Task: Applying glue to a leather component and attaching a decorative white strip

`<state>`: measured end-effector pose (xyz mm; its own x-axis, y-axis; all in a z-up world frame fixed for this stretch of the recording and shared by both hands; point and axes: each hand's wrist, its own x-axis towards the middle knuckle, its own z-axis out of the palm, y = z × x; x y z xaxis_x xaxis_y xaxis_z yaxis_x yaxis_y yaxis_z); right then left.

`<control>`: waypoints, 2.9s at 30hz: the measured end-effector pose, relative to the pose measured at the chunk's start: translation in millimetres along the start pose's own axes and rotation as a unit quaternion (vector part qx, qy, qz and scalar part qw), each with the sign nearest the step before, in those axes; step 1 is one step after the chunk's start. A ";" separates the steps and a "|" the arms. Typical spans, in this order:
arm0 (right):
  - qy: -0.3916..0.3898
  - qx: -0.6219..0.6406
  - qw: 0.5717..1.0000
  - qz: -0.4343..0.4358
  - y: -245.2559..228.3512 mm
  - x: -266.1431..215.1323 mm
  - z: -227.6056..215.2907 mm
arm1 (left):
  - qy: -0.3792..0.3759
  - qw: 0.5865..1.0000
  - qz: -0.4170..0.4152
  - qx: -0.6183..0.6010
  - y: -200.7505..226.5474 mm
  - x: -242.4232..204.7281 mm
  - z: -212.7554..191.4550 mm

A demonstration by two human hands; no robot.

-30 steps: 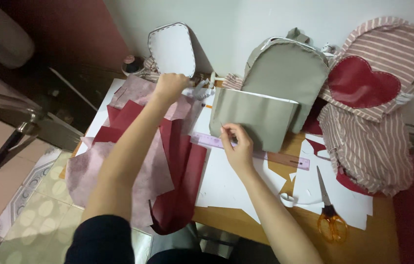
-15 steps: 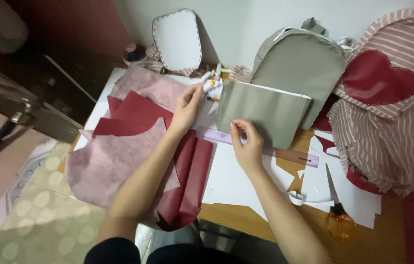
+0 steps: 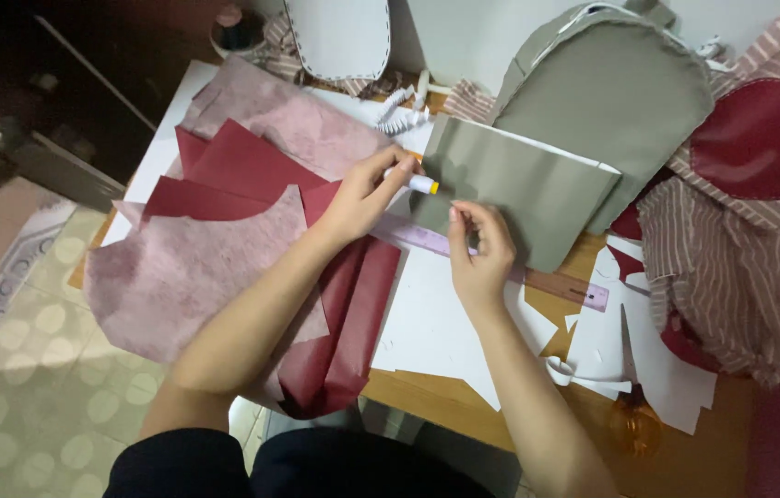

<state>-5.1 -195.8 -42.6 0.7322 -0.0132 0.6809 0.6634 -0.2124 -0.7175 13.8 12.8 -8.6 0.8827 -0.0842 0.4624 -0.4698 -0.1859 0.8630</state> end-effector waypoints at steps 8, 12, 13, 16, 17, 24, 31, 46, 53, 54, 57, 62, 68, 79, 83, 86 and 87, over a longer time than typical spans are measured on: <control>-0.020 -0.012 1.000 -0.021 -3.6 3.9 0.3 | 0.001 0.998 0.010 0.067 11.0 3.9 1.7; -0.032 -0.019 0.999 -0.033 -5.9 5.6 -0.3 | -0.004 0.997 0.034 0.070 16.7 4.1 0.6; -0.032 -0.019 0.999 -0.032 -6.1 5.6 -0.1 | -0.004 0.997 0.033 0.069 15.0 3.5 0.5; -0.029 -0.012 0.999 -0.031 -8.2 6.4 -0.1 | 0.005 0.997 0.037 0.072 15.0 2.9 0.5; -0.028 -0.014 0.999 -0.033 -9.7 6.9 0.1 | 0.002 0.996 0.042 0.074 18.3 3.2 0.1; -0.030 -0.012 0.998 -0.047 -6.7 6.9 -0.3 | -0.014 0.996 0.045 0.078 18.6 2.8 0.3; -0.029 -0.013 0.999 -0.040 -8.1 6.6 -0.7 | -0.008 0.996 0.044 0.082 19.1 0.2 1.3; -0.029 -0.005 0.999 -0.042 -7.6 7.7 -0.4 | -0.013 0.996 0.051 0.075 18.6 1.3 0.6; -0.026 -0.008 0.999 -0.045 -11.7 9.3 -0.7 | -0.019 0.995 0.074 0.069 15.2 1.1 1.7; -0.027 -0.009 0.998 -0.050 -11.2 9.1 -0.7 | -0.018 0.995 0.076 0.069 15.3 0.6 1.8; -0.028 -0.008 0.998 -0.059 -9.4 9.5 -0.4 | -0.018 0.994 0.075 0.074 15.1 0.8 1.6; -0.031 -0.010 0.998 -0.046 -9.8 8.2 -0.5 | -0.023 0.993 0.083 0.076 16.0 -0.4 0.4; -0.039 -0.012 0.998 -0.038 -11.0 8.8 -1.3 | -0.022 0.993 0.090 0.077 17.4 -0.4 0.5; -0.037 -0.019 0.999 -0.027 -9.5 6.3 -1.4 | -0.047 0.992 0.076 0.087 21.3 -0.9 -0.9; -0.035 -0.016 0.999 -0.029 -6.6 6.0 -2.4 | -0.053 0.992 0.071 0.088 18.5 -1.1 0.8; -0.030 -0.011 0.999 -0.032 -7.7 6.8 -1.8 | -0.058 0.991 0.070 0.096 21.1 -1.6 0.9; -0.029 -0.012 0.999 -0.033 -9.1 6.5 -1.9 | -0.059 0.991 0.067 0.100 22.8 -3.0 1.3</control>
<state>-6.7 -195.8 -31.4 0.6957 0.0577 0.7160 0.7066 -0.2347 -0.6676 0.5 7.6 9.4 0.8134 -0.2331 0.5329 -0.5814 -0.3545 0.7323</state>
